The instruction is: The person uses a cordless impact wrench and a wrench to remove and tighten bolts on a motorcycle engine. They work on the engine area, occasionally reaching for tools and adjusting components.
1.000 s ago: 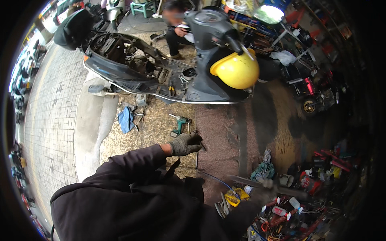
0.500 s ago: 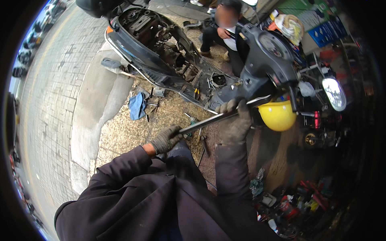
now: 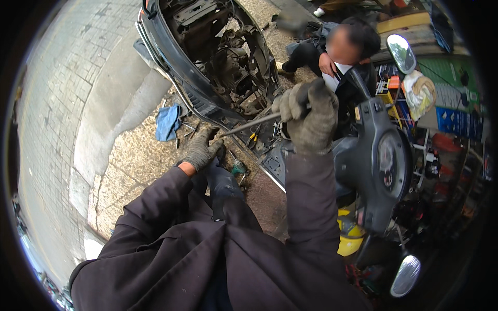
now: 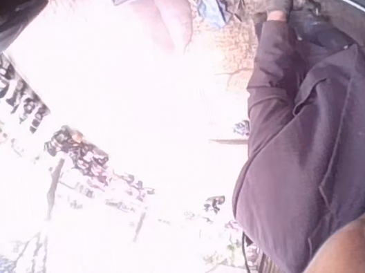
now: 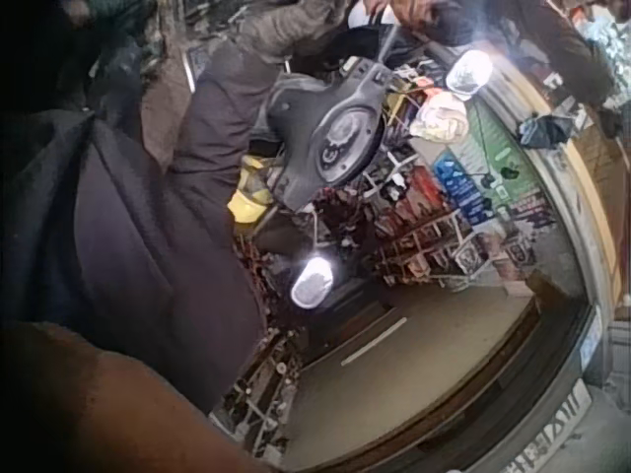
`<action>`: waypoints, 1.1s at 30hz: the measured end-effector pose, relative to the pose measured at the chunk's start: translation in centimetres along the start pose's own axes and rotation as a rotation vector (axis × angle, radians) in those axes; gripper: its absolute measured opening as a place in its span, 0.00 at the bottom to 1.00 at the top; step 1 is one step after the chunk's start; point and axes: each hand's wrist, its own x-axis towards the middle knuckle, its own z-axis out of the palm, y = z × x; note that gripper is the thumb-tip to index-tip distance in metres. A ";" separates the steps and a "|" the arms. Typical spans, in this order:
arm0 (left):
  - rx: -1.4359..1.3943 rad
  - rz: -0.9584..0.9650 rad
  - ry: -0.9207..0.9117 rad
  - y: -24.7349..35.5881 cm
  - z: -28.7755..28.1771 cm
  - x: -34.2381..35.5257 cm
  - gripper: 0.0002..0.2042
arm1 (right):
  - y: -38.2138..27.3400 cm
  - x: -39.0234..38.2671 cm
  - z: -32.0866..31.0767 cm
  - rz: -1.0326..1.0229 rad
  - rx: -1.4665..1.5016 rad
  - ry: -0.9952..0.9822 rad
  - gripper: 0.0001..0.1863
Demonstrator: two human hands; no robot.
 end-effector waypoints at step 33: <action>-0.007 -0.048 1.210 -16.9 -17.1 34.7 0.23 | 27.2 28.2 -15.2 0.404 -0.343 -0.109 0.15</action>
